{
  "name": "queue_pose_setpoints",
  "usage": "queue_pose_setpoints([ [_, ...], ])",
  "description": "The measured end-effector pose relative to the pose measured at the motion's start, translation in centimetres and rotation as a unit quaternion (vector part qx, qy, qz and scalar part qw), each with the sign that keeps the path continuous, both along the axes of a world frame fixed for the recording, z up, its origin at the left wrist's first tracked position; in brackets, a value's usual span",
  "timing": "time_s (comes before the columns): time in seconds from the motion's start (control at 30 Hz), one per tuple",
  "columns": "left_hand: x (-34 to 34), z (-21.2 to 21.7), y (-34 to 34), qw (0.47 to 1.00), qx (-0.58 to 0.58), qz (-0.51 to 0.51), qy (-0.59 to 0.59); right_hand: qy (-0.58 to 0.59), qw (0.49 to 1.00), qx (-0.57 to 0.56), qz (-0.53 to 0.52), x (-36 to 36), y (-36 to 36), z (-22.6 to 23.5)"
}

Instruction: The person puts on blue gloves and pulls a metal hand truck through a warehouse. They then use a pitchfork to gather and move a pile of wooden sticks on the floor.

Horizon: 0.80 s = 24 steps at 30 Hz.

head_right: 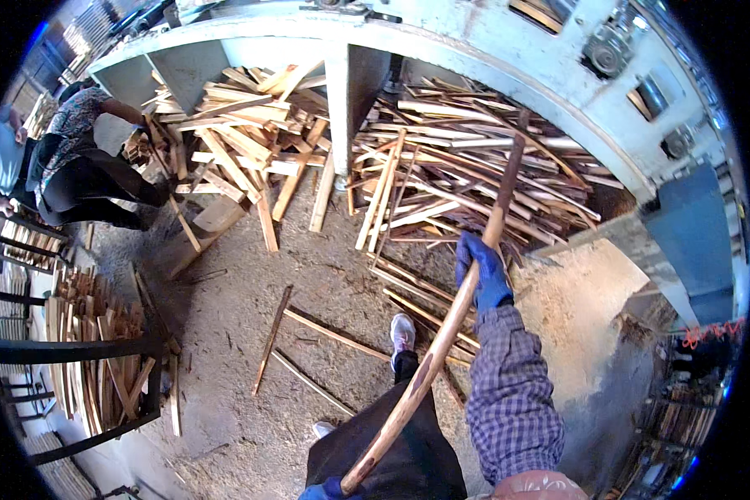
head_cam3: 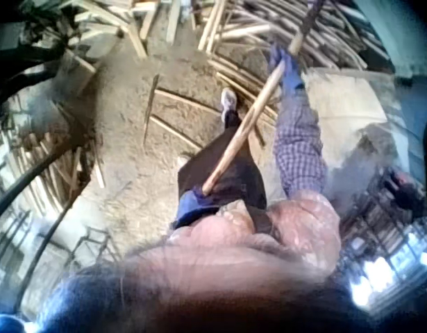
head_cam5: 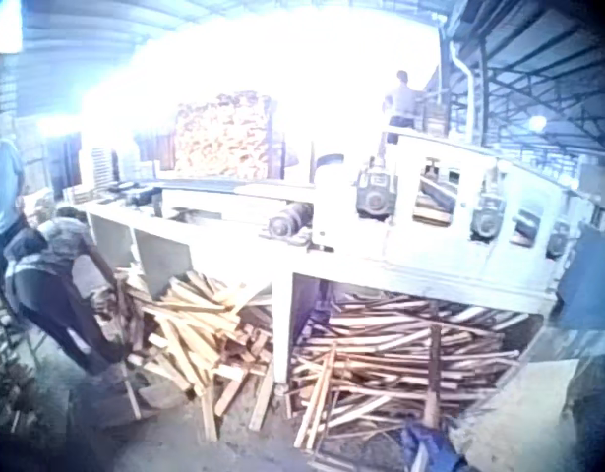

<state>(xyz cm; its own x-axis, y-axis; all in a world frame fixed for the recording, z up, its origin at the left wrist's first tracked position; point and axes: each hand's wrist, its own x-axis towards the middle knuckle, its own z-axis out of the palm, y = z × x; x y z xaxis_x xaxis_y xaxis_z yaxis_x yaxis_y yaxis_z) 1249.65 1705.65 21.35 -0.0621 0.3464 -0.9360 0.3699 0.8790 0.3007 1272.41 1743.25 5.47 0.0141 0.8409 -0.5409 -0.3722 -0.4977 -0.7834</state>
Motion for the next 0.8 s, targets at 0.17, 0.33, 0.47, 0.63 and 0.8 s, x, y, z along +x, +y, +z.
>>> queue_pose_setpoints([
  [0.17, 1.0, -3.3, 2.4, 0.996, 0.051, -0.048, 0.056, -0.007, 0.997, -0.068, 0.04, 0.3, 3.7, -1.4],
  [0.33, 3.2, -4.8, 5.4, 0.997, 0.05, -0.056, 0.034, 0.051, 0.996, -0.041, 0.063, 3.2, 8.0, -4.3],
  [0.47, 4.5, -4.1, 3.3, 0.997, 0.026, -0.069, 0.034, -0.002, 0.997, -0.072, 0.019, 3.3, 7.0, -3.3],
  [0.63, 4.2, -4.5, -3.8, 0.995, 0.069, -0.064, 0.028, 0.023, 0.999, -0.02, -0.017, 3.2, 1.7, -2.0],
  [0.8, 0.3, -1.9, -12.2, 0.993, 0.108, -0.055, 0.003, 0.067, 0.997, 0.003, 0.023, 1.3, -7.9, -1.0],
])
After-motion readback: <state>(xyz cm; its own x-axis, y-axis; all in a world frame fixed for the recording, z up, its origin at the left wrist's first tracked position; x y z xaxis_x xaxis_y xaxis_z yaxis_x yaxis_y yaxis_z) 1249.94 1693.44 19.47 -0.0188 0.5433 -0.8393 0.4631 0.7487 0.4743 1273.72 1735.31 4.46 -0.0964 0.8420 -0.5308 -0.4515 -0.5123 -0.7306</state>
